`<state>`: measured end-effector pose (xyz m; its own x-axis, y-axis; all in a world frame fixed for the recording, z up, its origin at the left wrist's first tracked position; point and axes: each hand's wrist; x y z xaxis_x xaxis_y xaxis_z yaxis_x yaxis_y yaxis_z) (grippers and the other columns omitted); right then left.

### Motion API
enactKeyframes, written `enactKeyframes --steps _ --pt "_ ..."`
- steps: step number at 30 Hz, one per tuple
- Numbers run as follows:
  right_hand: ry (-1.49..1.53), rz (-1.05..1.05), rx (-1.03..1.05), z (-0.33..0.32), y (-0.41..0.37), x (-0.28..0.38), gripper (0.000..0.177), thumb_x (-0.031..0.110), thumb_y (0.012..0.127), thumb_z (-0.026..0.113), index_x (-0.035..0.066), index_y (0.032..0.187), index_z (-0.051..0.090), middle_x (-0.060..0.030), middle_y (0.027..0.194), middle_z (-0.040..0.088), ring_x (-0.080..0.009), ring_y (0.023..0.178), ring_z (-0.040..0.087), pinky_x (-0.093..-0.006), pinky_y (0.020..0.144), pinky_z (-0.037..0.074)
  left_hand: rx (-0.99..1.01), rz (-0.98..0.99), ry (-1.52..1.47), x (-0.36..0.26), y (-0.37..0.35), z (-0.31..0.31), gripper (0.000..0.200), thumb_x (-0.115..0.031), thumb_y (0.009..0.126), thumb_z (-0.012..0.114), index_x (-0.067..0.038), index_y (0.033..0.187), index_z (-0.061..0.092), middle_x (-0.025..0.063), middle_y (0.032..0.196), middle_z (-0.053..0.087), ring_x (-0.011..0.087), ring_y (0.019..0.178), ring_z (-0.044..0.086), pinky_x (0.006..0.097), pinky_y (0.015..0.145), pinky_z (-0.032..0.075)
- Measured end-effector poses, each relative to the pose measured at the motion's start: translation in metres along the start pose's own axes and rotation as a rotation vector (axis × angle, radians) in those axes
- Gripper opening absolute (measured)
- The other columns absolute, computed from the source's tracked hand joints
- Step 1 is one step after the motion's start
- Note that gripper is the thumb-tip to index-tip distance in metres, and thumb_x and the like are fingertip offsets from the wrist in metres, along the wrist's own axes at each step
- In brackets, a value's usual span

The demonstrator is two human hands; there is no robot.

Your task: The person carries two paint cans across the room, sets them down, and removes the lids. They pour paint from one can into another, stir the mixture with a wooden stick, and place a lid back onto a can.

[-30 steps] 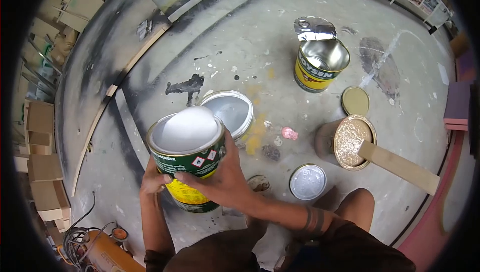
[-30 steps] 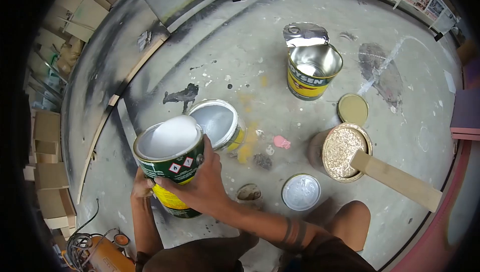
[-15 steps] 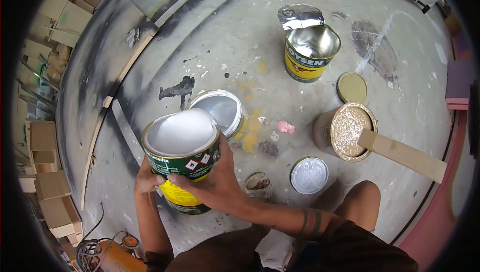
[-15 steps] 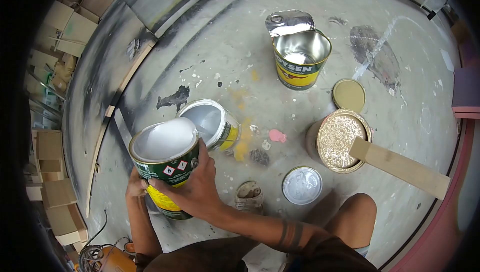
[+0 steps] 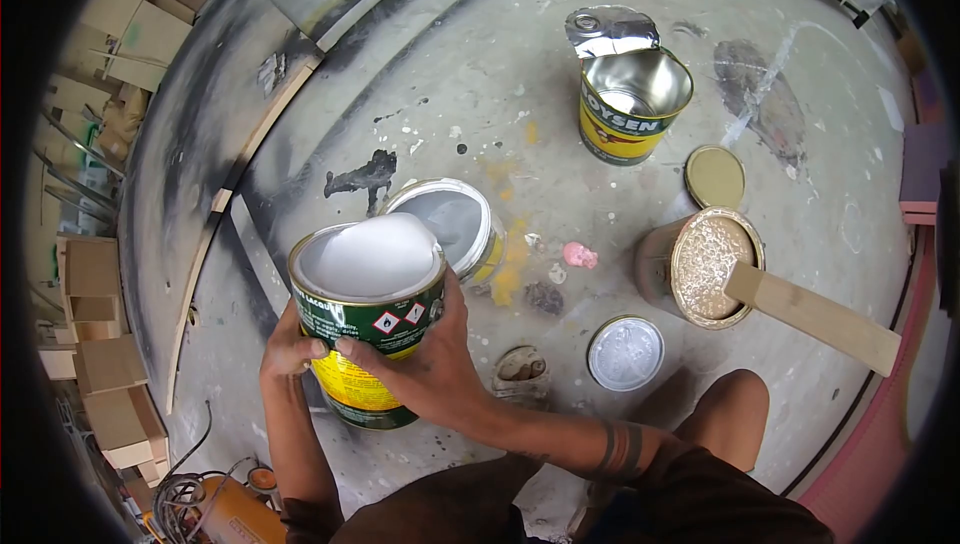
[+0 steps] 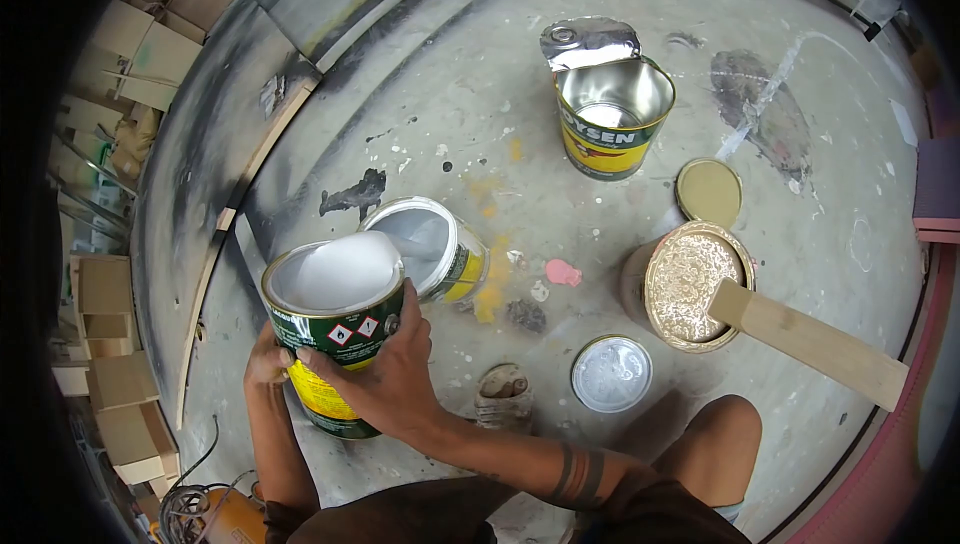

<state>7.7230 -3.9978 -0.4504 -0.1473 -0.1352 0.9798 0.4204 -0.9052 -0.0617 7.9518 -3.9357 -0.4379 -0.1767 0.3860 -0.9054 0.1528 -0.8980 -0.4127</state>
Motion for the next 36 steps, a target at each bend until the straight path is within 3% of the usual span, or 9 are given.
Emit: enactKeyframes --steps 1,2,4,20,23,25,30,33,36 --pt "0.0 0.025 0.027 -0.001 0.0 0.002 0.095 0.034 0.084 0.082 -0.011 0.146 0.025 -0.0197 0.145 0.029 -0.0285 0.138 0.035 -0.0407 0.118 0.024 -0.006 0.0 0.004 0.0 0.0 0.0 0.117 -0.032 0.053 0.091 0.007 0.147 0.034 0.0169 0.138 0.055 0.0275 0.127 0.055 0.0368 0.11 0.041" --pt "0.001 0.027 0.026 0.0 0.001 -0.001 0.095 0.034 0.084 0.082 -0.011 0.146 0.025 -0.0197 0.145 0.029 -0.0285 0.138 0.035 -0.0407 0.118 0.024 -0.013 0.0 0.007 0.0 0.0 -0.001 0.116 -0.032 0.053 0.091 0.007 0.146 0.035 0.0166 0.137 0.055 0.027 0.126 0.055 0.0363 0.109 0.041" --pt "0.01 -0.044 -0.022 0.003 0.002 -0.009 0.122 0.05 0.078 0.082 -0.018 0.147 0.008 -0.0298 0.14 0.035 -0.0384 0.126 0.036 -0.0501 0.107 0.028 -0.022 -0.008 0.01 -0.005 0.0 0.006 0.116 -0.032 0.052 0.091 0.007 0.146 0.035 0.0165 0.137 0.055 0.0271 0.126 0.055 0.036 0.109 0.041" --pt "0.075 -0.054 0.007 -0.002 0.002 -0.008 0.123 0.046 0.075 0.085 -0.014 0.149 0.007 -0.0282 0.142 0.034 -0.0395 0.132 0.034 -0.0506 0.111 0.027 -0.077 -0.007 0.038 -0.006 -0.009 0.01 0.123 -0.028 0.046 0.093 0.007 0.148 0.033 0.0173 0.14 0.053 0.0294 0.128 0.054 0.0369 0.111 0.039" --pt "0.019 -0.101 0.028 -0.009 0.005 0.007 0.124 0.046 0.075 0.086 -0.013 0.149 0.007 -0.0287 0.143 0.031 -0.041 0.134 0.032 -0.0514 0.112 0.026 -0.093 0.108 0.014 -0.005 -0.013 0.014 0.125 -0.027 0.045 0.094 0.007 0.148 0.032 0.0184 0.141 0.052 0.03 0.129 0.053 0.0381 0.111 0.039" --pt "-0.05 -0.184 0.097 -0.014 0.01 0.019 0.123 0.033 0.075 0.089 -0.013 0.149 0.002 -0.0246 0.147 0.026 -0.0324 0.143 0.027 -0.0426 0.118 0.024 -0.074 0.2 -0.015 -0.011 -0.014 0.016 0.128 -0.027 0.044 0.095 0.007 0.149 0.03 0.0198 0.141 0.051 0.0312 0.129 0.052 0.0399 0.111 0.041" --pt "-0.047 -0.238 0.091 -0.012 0.011 0.013 0.127 0.038 0.071 0.09 -0.013 0.149 0.004 -0.0254 0.148 0.025 -0.0353 0.143 0.025 -0.0456 0.118 0.022 -0.146 0.142 0.045 0.006 -0.028 -0.006 0.136 -0.029 0.039 0.101 0.007 0.149 0.029 0.019 0.143 0.049 0.0321 0.13 0.052 0.0415 0.11 0.041" --pt "-0.098 -0.262 0.08 -0.011 0.007 0.005 0.131 0.043 0.067 0.092 -0.014 0.149 0.007 -0.0263 0.148 0.026 -0.0371 0.143 0.026 -0.0476 0.118 0.023 -0.128 0.276 0.209 0.037 -0.031 -0.029 0.139 -0.038 0.041 0.103 0.006 0.149 0.029 0.0193 0.145 0.048 0.0311 0.132 0.05 0.044 0.111 0.04" --pt "-0.118 -0.239 0.069 -0.008 0.004 0.004 0.132 0.045 0.065 0.092 -0.013 0.149 0.009 -0.0268 0.147 0.028 -0.0382 0.142 0.028 -0.049 0.117 0.024 -0.203 0.428 0.119 0.036 -0.035 -0.008 0.131 -0.036 0.048 0.101 0.004 0.15 0.029 0.0175 0.147 0.046 0.0295 0.133 0.048 0.0445 0.112 0.039"
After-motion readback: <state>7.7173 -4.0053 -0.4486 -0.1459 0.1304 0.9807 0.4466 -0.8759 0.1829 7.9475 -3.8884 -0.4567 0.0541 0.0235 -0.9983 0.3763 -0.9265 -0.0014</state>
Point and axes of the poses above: each hand's wrist, its own y-axis towards the middle knuckle, its own z-axis out of the palm, x = y × z
